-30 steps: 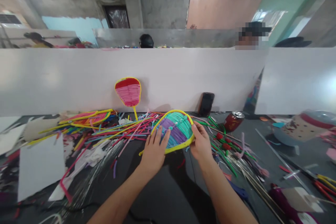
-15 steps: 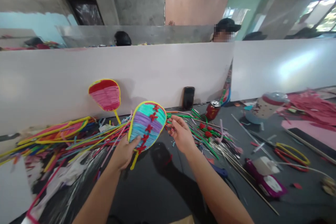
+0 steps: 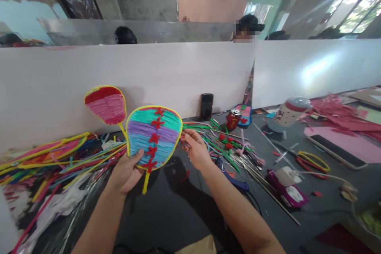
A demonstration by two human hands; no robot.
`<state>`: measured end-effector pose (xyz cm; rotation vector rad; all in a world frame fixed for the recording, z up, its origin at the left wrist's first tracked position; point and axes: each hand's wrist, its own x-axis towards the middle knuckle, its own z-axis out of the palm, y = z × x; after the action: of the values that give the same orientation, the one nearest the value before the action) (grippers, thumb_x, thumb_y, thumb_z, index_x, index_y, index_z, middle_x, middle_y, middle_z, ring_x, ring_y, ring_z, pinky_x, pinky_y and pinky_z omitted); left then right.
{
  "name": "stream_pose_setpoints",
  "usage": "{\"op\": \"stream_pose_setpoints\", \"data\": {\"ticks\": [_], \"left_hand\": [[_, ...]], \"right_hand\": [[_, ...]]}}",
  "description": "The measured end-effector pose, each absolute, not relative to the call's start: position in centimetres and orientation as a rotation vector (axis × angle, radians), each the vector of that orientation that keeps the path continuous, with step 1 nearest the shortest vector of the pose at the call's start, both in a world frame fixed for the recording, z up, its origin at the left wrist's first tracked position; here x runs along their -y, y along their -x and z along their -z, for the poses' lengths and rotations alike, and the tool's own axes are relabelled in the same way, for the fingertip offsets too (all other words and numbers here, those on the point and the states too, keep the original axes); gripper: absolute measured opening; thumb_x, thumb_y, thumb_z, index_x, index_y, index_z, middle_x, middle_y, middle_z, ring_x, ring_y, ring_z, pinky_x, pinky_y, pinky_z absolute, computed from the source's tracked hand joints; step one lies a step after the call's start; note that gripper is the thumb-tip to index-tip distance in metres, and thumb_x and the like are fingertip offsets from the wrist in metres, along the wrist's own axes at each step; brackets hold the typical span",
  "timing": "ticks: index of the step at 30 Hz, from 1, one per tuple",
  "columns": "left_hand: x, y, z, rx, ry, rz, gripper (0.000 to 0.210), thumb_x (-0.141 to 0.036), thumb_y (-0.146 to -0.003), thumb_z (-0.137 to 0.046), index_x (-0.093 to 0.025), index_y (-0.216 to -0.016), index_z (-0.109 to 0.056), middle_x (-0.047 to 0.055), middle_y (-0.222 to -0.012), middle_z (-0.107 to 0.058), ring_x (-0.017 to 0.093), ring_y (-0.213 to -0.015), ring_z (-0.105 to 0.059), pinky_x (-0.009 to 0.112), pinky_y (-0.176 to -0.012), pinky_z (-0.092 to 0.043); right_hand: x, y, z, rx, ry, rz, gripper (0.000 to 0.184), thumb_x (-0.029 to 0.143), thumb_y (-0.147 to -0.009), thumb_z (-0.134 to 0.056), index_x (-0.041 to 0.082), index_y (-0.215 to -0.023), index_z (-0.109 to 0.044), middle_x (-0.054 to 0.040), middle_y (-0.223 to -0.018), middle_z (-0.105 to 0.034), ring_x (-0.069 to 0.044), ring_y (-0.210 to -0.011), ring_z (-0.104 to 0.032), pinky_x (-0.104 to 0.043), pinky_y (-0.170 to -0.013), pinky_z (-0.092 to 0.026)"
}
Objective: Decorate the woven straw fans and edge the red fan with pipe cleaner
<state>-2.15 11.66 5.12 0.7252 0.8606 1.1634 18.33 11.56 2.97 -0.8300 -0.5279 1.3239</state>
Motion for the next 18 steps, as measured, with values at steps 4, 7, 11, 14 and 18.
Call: {"op": "stream_pose_setpoints", "data": {"ticks": [4, 7, 11, 14, 18], "left_hand": [[-13.3, 2.2, -3.6, -0.831, -0.656, -1.213, 0.035, -0.015, -0.077, -0.063, -0.022, -0.111, -0.061, 0.004, -0.095, -0.073, 0.023, -0.09, -0.068, 0.045, -0.088, -0.053], [-15.7, 2.2, -2.3, -0.774, -0.61, -1.26, 0.026, -0.014, -0.079, -0.061, -0.018, -0.105, -0.063, 0.005, -0.091, -0.074, 0.021, -0.084, -0.069, 0.045, -0.088, -0.053], [-19.4, 2.1, -1.3, -0.745, -0.594, -1.316, 0.023, -0.012, -0.076, -0.065, -0.017, -0.098, -0.063, 0.004, -0.09, -0.073, 0.021, -0.083, -0.069, 0.047, -0.086, -0.053], [-22.0, 1.5, -0.9, -0.73, -0.611, -1.365, 0.025, -0.013, -0.074, -0.068, -0.019, -0.098, -0.063, 0.004, -0.091, -0.073, 0.021, -0.088, -0.067, 0.045, -0.087, -0.051], [-25.1, 0.3, -0.4, -0.715, -0.633, -1.403, 0.027, -0.014, -0.071, -0.07, -0.021, -0.097, -0.063, 0.002, -0.095, -0.072, 0.02, -0.092, -0.066, 0.042, -0.089, -0.05]], "right_hand": [[-11.6, -18.3, -2.7, 0.523, 0.831, -1.323, 0.03, 0.034, -0.063, -0.075, 0.024, -0.088, -0.062, 0.0011, -0.096, -0.061, -0.01, -0.072, -0.057, -0.019, -0.054, -0.045], [-11.5, -18.3, -2.7, 0.525, 0.83, -1.326, 0.031, 0.033, -0.061, -0.076, 0.024, -0.088, -0.063, 0.0019, -0.095, -0.06, -0.009, -0.072, -0.056, -0.019, -0.056, -0.045], [-10.9, -18.4, -3.3, 0.606, 0.853, -1.308, 0.03, 0.033, -0.062, -0.075, 0.024, -0.088, -0.063, 0.0022, -0.095, -0.059, -0.01, -0.073, -0.057, -0.02, -0.056, -0.045], [-10.7, -19.8, -4.4, 0.83, 0.947, -1.188, 0.024, 0.035, -0.067, -0.069, 0.024, -0.088, -0.064, 0.0005, -0.091, -0.061, -0.013, -0.072, -0.058, -0.024, -0.054, -0.046], [-12.1, -27.0, -6.7, 0.902, 1.124, -0.847, 0.021, 0.028, -0.069, -0.068, 0.024, -0.09, -0.065, 0.0003, -0.089, -0.063, -0.015, -0.072, -0.057, -0.029, -0.062, -0.047]]}}
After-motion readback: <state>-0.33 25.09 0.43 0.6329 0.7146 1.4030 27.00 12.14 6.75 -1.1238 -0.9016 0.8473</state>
